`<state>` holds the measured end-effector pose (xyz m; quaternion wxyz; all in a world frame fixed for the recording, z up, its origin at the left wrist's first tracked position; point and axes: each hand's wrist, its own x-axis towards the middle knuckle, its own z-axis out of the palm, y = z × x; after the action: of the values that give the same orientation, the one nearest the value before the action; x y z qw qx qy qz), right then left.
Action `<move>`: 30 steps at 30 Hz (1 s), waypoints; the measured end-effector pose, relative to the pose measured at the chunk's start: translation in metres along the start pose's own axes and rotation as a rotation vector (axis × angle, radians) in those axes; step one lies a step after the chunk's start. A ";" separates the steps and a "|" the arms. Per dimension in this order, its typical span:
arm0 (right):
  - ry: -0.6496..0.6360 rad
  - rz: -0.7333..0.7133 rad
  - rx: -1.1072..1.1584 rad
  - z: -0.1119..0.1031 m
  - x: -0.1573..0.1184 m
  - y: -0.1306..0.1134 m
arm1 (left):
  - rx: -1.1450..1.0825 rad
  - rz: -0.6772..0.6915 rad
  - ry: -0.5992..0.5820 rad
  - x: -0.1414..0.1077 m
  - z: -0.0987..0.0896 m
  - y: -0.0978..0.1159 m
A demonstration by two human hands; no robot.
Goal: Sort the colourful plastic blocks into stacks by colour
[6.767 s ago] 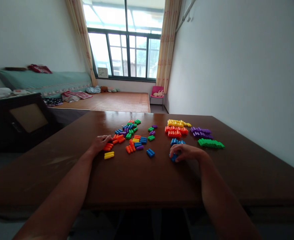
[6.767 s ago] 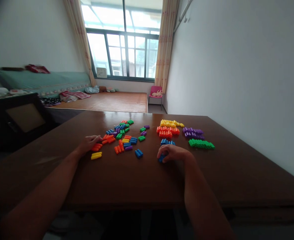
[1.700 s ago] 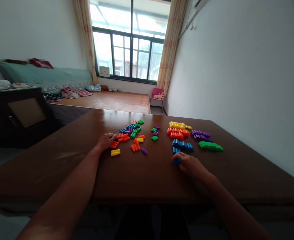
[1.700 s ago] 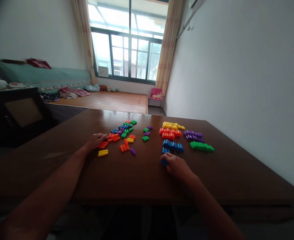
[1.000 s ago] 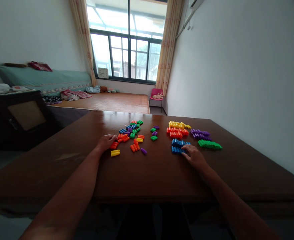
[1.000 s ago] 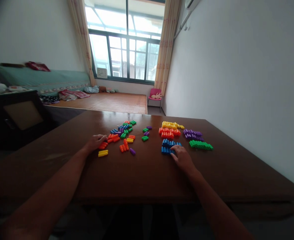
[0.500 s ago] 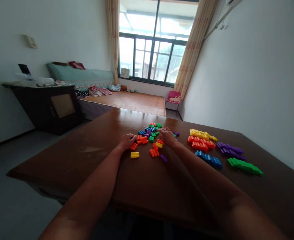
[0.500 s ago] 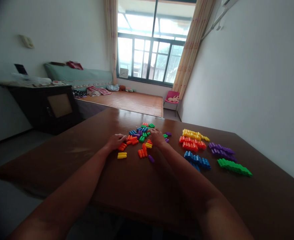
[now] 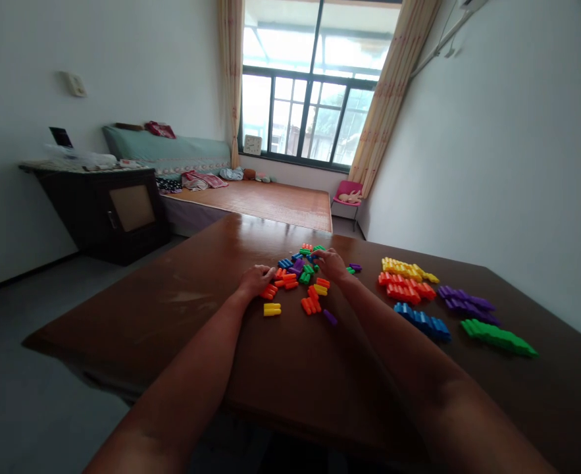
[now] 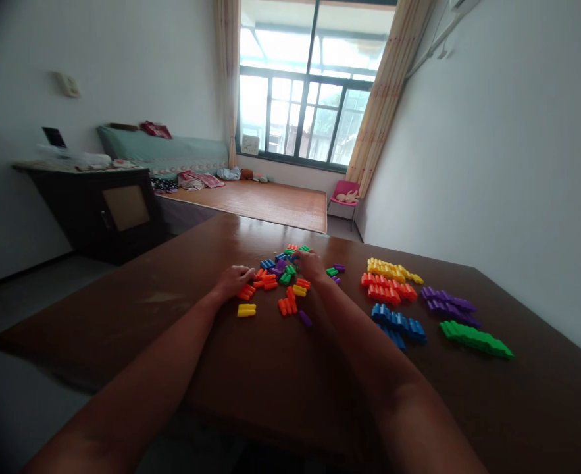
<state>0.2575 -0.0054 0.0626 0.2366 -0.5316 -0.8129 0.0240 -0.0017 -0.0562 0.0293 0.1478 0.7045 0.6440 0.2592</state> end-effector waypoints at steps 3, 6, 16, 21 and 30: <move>0.013 0.008 0.362 -0.029 -0.039 0.016 | -0.007 0.043 -0.007 0.001 0.000 -0.001; 0.077 0.074 0.630 -0.068 -0.097 0.043 | -0.013 0.077 -0.008 0.003 0.000 -0.005; 0.350 0.599 0.745 -0.123 -0.263 0.133 | 0.004 0.040 -0.011 0.014 0.005 -0.015; 0.251 0.559 0.742 -0.103 -0.258 0.124 | -0.024 0.065 -0.017 0.011 0.004 -0.015; 0.287 0.427 0.257 -0.092 -0.246 0.111 | -0.030 0.054 -0.026 0.010 0.002 -0.011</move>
<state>0.4692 -0.1924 0.0232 0.4042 -0.6542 -0.6312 0.1006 -0.0092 -0.0450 0.0234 0.1594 0.7226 0.6188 0.2636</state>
